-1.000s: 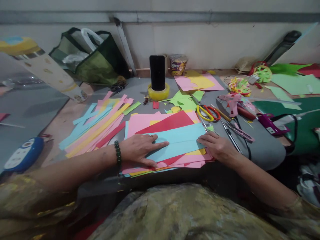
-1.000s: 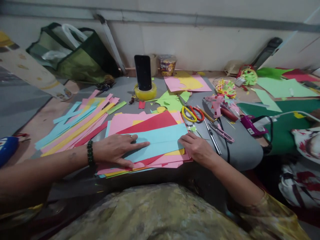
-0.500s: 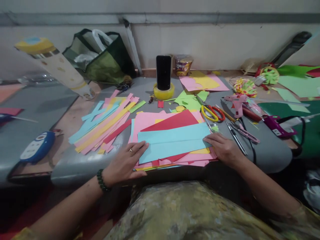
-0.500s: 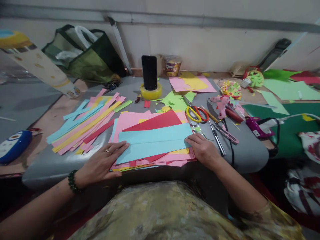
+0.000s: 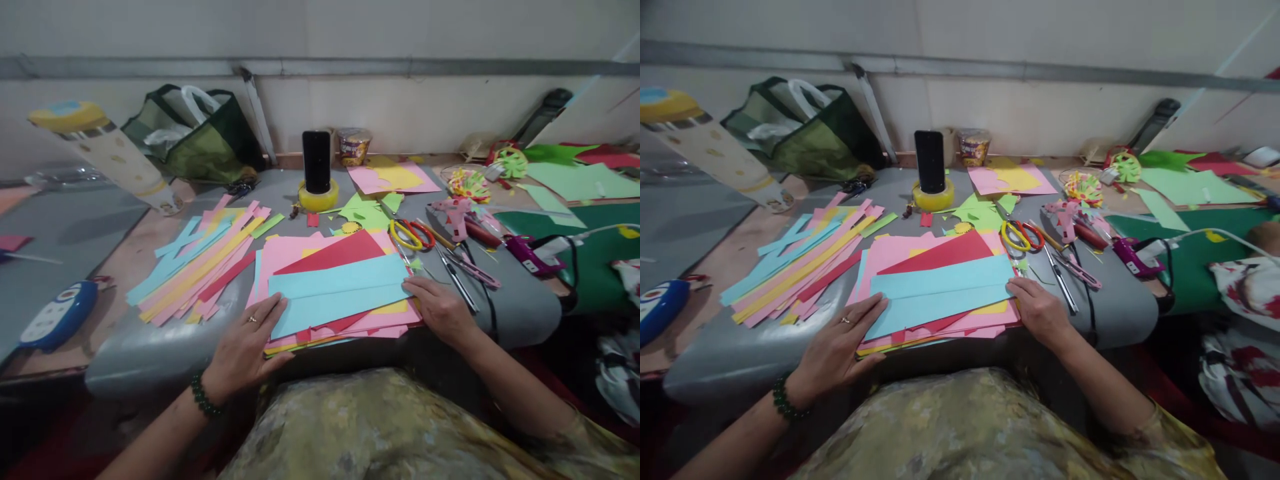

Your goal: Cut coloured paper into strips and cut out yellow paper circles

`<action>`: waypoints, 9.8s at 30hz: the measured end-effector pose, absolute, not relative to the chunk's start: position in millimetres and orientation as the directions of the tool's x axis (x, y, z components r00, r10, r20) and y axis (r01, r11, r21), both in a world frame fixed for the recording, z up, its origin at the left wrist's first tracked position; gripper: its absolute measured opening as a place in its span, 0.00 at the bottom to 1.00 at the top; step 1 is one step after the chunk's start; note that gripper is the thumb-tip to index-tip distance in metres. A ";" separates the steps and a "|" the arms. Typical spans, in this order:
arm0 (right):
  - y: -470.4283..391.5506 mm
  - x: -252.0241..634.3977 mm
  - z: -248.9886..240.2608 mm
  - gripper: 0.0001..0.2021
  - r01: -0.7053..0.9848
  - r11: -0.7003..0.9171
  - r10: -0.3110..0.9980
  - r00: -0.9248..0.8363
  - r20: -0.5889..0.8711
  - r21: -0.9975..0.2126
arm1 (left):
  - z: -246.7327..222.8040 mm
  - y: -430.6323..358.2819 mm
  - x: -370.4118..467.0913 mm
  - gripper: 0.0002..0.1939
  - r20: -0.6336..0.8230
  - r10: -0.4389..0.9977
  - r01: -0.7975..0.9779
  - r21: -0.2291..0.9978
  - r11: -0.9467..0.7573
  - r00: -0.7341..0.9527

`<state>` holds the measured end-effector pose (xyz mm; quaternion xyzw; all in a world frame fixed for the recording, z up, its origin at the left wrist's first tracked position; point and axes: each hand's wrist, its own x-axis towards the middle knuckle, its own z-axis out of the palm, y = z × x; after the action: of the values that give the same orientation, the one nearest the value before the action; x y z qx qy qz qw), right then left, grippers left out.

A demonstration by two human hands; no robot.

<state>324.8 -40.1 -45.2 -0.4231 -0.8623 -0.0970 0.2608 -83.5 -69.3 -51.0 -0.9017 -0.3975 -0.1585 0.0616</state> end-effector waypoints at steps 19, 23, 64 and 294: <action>-37.5 324.7 -30.9 0.21 0.759 0.651 0.655 -0.559 0.508 -0.005 | -56.5 -73.5 -91.2 0.43 0.423 0.677 0.765 -0.064 -0.641 0.603; -34.7 331.1 -24.5 0.20 0.765 0.632 0.723 -0.525 0.448 -0.123 | -47.6 -71.3 -96.6 0.42 0.338 0.729 0.775 -0.004 -0.632 0.596; 12.9 285.2 -8.2 0.17 0.486 0.241 0.967 -0.191 0.167 -0.840 | 32.2 36.0 10.9 0.20 -0.095 0.816 0.804 0.270 -0.530 0.570; -76.5 345.1 -9.5 0.10 0.697 0.183 0.983 -0.136 0.123 -0.694 | -14.3 39.4 52.0 0.29 -0.229 0.441 0.491 0.258 -0.832 0.868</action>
<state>345.1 -76.5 -9.5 -0.5898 -0.7120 0.2467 0.2904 52.0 39.4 -14.3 -0.9537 -0.2443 0.0800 -0.1559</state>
